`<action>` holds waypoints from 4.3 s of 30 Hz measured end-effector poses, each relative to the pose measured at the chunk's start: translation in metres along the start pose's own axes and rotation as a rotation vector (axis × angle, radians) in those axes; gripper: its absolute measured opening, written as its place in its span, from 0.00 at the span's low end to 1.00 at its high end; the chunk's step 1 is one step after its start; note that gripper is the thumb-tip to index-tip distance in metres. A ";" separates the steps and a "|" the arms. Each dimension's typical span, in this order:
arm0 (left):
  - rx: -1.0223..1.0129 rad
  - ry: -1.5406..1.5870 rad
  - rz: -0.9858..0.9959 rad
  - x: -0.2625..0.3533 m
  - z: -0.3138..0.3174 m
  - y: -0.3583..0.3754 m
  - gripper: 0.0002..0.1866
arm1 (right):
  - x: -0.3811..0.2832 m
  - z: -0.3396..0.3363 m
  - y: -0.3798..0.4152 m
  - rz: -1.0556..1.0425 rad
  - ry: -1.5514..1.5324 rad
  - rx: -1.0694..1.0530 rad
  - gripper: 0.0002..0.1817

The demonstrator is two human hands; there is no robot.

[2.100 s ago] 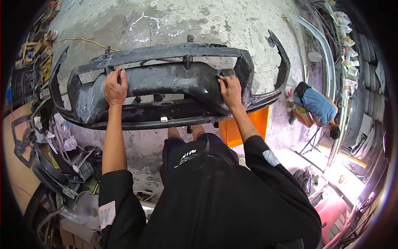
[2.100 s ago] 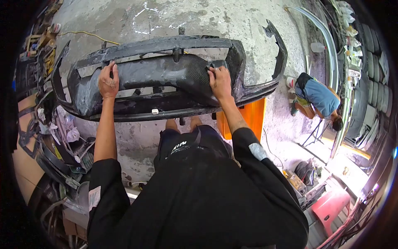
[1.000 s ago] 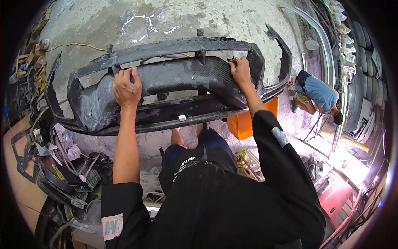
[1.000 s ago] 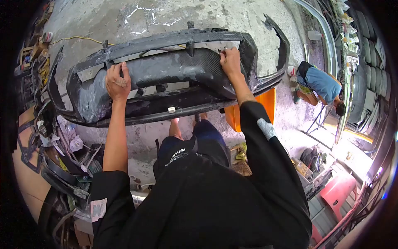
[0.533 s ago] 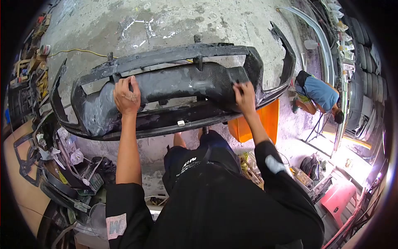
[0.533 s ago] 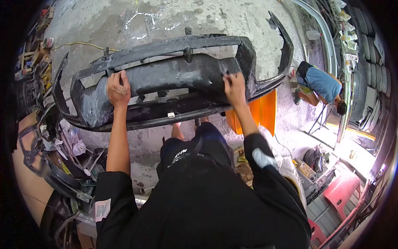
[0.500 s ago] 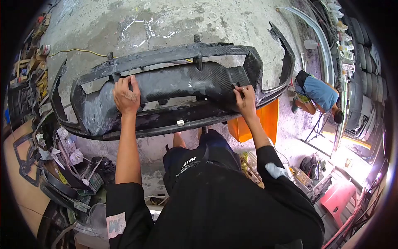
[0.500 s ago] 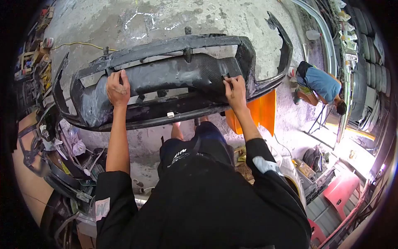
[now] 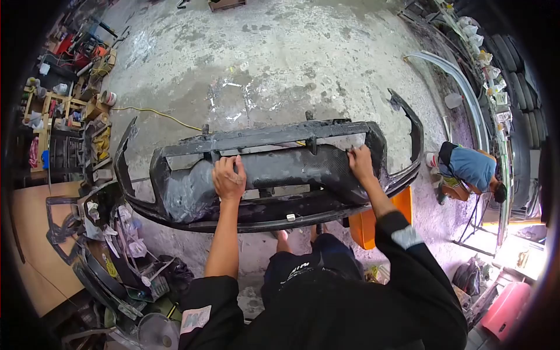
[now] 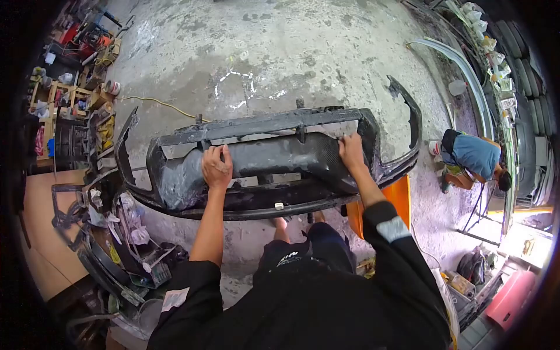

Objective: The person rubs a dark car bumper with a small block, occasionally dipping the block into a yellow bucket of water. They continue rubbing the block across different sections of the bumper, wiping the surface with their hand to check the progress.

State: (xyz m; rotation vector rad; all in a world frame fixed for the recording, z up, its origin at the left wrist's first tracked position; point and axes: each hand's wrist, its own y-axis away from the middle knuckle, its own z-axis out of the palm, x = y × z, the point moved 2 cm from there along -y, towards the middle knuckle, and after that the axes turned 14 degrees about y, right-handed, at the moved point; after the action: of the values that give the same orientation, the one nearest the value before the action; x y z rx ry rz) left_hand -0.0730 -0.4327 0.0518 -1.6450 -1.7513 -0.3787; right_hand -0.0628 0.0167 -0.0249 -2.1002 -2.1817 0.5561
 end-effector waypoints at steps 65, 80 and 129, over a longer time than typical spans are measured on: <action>0.015 -0.048 0.088 -0.014 0.009 0.003 0.15 | -0.002 -0.009 0.009 0.011 -0.082 -0.033 0.07; 0.003 -0.029 0.061 -0.017 0.012 0.001 0.14 | -0.012 -0.047 0.045 0.061 -0.146 -0.157 0.07; -0.001 -0.047 0.055 -0.014 0.013 0.001 0.14 | 0.005 0.020 -0.026 -0.043 -0.065 -0.125 0.06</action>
State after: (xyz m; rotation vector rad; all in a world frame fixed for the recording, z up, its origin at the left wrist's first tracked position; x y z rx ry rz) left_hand -0.0759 -0.4344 0.0332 -1.7117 -1.7359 -0.3184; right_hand -0.0936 0.0170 -0.0364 -2.1173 -2.3491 0.5049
